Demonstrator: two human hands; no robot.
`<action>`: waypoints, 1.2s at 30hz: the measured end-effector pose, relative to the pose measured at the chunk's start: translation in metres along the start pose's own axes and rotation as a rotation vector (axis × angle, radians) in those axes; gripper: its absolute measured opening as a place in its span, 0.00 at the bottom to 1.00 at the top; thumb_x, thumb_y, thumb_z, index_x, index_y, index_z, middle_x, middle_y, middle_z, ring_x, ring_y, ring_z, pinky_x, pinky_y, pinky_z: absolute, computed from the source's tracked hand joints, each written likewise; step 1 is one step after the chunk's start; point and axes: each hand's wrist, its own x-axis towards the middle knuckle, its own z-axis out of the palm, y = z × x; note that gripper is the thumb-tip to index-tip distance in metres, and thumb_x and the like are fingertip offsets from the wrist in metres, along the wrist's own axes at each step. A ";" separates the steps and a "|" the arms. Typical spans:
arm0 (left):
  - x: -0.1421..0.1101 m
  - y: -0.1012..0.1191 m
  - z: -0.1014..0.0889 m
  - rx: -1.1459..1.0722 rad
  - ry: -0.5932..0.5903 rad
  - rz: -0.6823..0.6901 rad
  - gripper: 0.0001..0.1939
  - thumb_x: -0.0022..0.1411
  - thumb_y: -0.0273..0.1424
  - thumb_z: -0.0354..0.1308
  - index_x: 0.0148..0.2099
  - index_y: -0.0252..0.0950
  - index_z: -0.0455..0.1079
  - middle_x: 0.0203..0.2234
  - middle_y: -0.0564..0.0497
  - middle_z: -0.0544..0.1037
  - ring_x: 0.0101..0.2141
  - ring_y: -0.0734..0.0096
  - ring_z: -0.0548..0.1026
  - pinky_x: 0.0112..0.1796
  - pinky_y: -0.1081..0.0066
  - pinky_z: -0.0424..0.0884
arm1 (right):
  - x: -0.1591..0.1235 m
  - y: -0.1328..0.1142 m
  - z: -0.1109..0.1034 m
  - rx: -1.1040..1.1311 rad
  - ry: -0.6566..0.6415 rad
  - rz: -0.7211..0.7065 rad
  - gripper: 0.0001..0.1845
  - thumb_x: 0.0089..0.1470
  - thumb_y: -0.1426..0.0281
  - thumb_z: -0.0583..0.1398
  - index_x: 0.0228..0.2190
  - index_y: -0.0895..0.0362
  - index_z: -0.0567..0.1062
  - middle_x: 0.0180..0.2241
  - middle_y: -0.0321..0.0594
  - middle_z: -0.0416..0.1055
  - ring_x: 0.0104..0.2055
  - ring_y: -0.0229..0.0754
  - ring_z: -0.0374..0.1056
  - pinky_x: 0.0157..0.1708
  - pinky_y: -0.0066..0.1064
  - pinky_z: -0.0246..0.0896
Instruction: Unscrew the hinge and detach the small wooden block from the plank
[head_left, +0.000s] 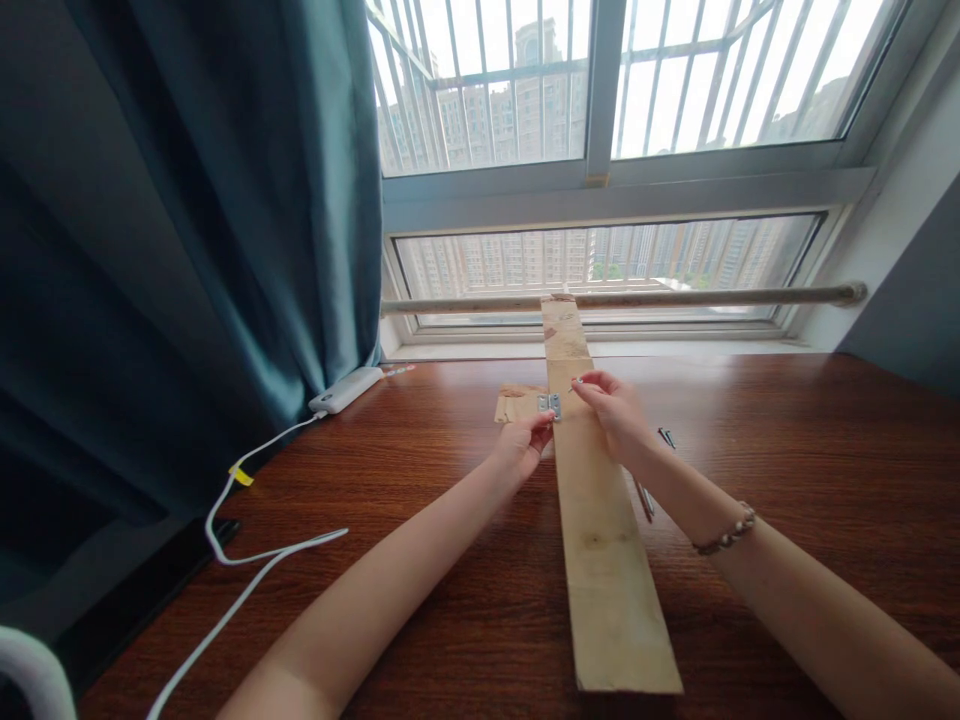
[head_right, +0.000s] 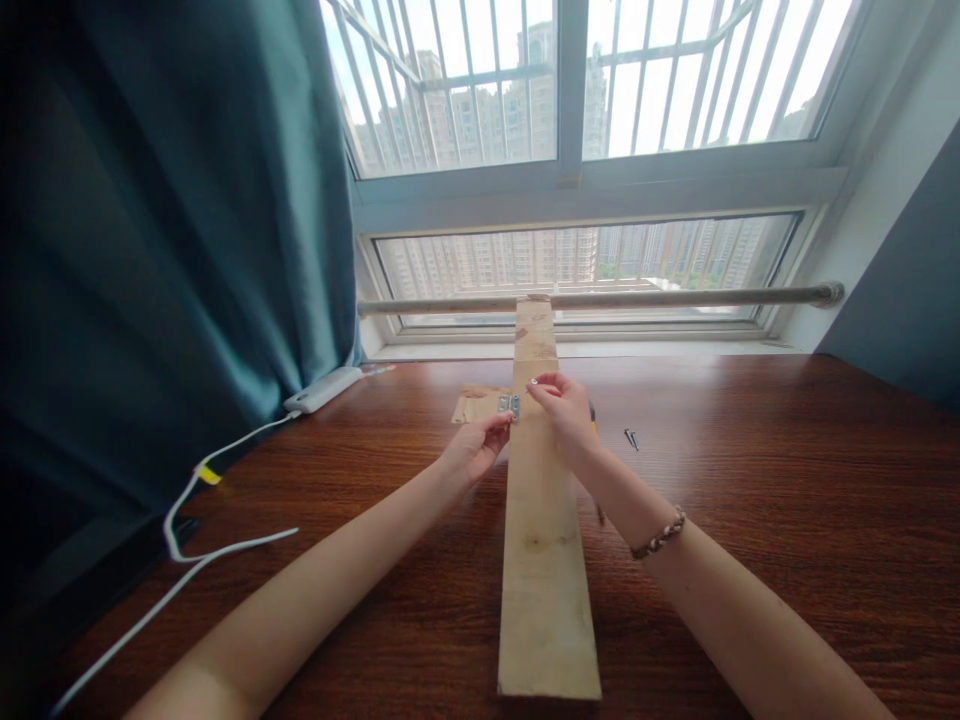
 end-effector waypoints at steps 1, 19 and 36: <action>-0.001 0.000 0.001 0.002 0.009 0.001 0.10 0.51 0.12 0.53 0.27 0.28 0.71 0.22 0.48 0.76 0.23 0.77 0.73 0.30 0.79 0.70 | 0.002 -0.002 0.000 0.073 0.016 0.009 0.17 0.35 0.62 0.65 0.27 0.58 0.69 0.28 0.38 0.71 0.30 0.38 0.67 0.31 0.28 0.60; 0.013 -0.030 -0.020 0.056 0.098 -0.047 0.11 0.48 0.10 0.51 0.26 0.28 0.69 0.20 0.47 0.75 0.22 0.74 0.72 0.28 0.74 0.70 | 0.004 0.064 -0.003 -0.813 -0.013 -0.187 0.09 0.44 0.68 0.57 0.25 0.59 0.75 0.20 0.35 0.67 0.24 0.38 0.62 0.25 0.27 0.51; 0.012 -0.032 -0.024 0.045 0.083 -0.068 0.11 0.47 0.10 0.53 0.28 0.29 0.70 0.22 0.48 0.76 0.23 0.76 0.73 0.29 0.75 0.71 | 0.000 0.058 -0.007 -0.950 -0.106 -0.283 0.05 0.50 0.73 0.60 0.23 0.59 0.72 0.27 0.38 0.67 0.30 0.39 0.62 0.31 0.28 0.53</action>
